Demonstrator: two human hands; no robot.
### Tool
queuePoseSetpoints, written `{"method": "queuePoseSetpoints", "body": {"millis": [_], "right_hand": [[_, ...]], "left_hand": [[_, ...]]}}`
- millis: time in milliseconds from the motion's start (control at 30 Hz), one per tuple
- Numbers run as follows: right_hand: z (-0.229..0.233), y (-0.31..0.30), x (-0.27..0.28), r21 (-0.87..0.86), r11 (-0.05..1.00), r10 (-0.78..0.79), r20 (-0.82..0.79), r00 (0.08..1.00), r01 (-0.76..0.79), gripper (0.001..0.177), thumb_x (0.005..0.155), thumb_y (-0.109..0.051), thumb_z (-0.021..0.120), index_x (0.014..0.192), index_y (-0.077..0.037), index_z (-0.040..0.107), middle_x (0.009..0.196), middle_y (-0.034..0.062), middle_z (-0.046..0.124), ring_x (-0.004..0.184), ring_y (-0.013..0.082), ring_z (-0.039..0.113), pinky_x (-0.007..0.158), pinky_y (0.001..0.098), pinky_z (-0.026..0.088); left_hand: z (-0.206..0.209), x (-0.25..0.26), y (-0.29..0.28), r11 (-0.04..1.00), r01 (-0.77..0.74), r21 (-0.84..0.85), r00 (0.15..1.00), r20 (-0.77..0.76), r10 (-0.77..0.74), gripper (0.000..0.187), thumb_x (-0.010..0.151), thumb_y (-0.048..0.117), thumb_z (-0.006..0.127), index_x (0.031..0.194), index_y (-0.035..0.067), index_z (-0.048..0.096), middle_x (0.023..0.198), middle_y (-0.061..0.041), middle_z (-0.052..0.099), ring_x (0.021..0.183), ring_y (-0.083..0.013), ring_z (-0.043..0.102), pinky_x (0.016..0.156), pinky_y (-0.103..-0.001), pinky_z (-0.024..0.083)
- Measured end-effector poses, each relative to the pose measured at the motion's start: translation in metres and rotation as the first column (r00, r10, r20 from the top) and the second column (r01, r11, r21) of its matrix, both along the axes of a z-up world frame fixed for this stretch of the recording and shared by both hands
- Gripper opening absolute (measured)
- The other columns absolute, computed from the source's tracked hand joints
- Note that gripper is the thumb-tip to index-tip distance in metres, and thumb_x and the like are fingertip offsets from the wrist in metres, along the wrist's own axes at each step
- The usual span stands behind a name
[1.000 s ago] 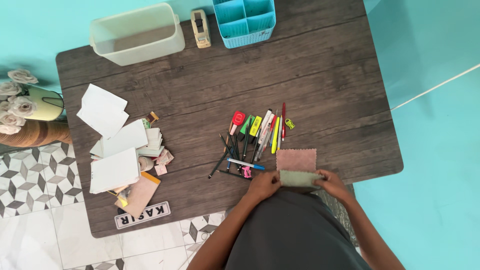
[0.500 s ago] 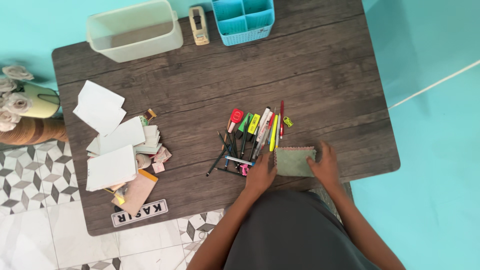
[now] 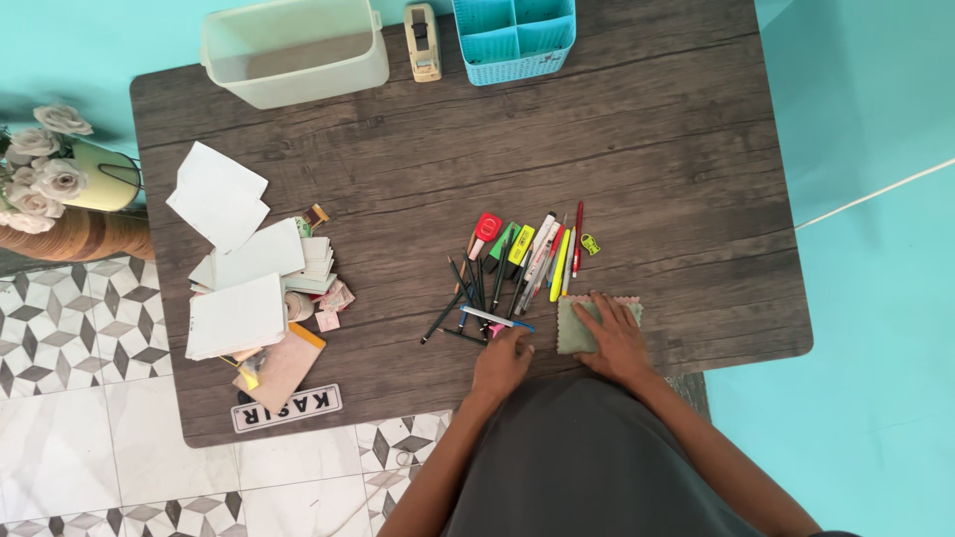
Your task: The person cleans various stationery items including pens, markers, and pencils using a small cloth before placing them into a blue desk organizer.
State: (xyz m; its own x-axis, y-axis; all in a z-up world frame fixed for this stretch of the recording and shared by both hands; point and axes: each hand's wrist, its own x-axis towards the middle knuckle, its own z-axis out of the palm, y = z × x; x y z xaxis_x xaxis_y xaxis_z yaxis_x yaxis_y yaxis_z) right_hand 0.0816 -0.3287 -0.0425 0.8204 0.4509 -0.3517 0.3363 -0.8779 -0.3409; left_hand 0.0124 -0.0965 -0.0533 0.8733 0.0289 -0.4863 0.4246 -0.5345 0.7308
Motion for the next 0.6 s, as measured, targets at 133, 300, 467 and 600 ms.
{"method": "queuePoseSetpoints", "body": {"millis": [133, 300, 467, 600], "right_hand": [[-0.041, -0.024, -0.005, 0.031, 0.994, -0.109, -0.001, 0.994, 0.109, 0.059, 0.085, -0.028, 0.075, 0.142, -0.019, 0.062, 0.134, 0.0117, 0.058, 0.126, 0.0293, 0.056, 0.120, 0.0479, 0.035], [-0.071, -0.032, 0.003, 0.271, 0.447, -0.353, -0.822, 0.447, 0.853, 0.043, 0.093, -0.032, 0.068, 0.121, 0.000, 0.071, 0.104, 0.0183, 0.073, 0.091, 0.0281, 0.068, 0.082, 0.0415, 0.054], [-0.012, -0.009, -0.002, 0.367, 0.390, -0.189, -0.866, 0.464, 0.844, 0.047, 0.084, -0.028, 0.070, 0.126, -0.010, 0.059, 0.106, 0.0002, 0.072, 0.097, 0.0123, 0.072, 0.084, 0.0314, 0.060], [0.018, -0.003, 0.005, 0.262, 0.352, -0.311, -0.873, 0.376, 0.899, 0.042, 0.083, -0.019, 0.074, 0.120, 0.000, 0.064, 0.099, 0.0091, 0.074, 0.083, 0.0194, 0.071, 0.078, 0.0373, 0.061]], "left_hand": [[-0.038, 0.001, -0.014, 0.992, -0.006, -0.125, 1.000, -0.011, 0.004, 0.044, 0.092, 0.030, 0.071, 0.128, 0.008, 0.062, 0.112, -0.013, 0.073, 0.102, -0.0280, 0.070, 0.089, -0.040, 0.055], [-0.024, 0.016, -0.041, 0.938, -0.084, -0.336, 0.995, 0.026, 0.098, 0.052, 0.091, 0.039, 0.072, 0.127, 0.004, 0.058, 0.107, -0.014, 0.073, 0.097, -0.0261, 0.073, 0.086, -0.038, 0.057], [0.007, 0.037, -0.060, 0.986, -0.040, -0.163, 0.996, 0.074, 0.053, 0.048, 0.088, 0.038, 0.078, 0.111, 0.001, 0.060, 0.099, -0.016, 0.075, 0.092, -0.0314, 0.073, 0.082, -0.042, 0.057], [-0.015, 0.055, -0.046, 0.985, 0.097, -0.143, 0.994, 0.065, -0.089, 0.041, 0.087, 0.033, 0.076, 0.114, 0.005, 0.065, 0.098, -0.016, 0.077, 0.093, -0.0327, 0.075, 0.081, -0.043, 0.058]]}}
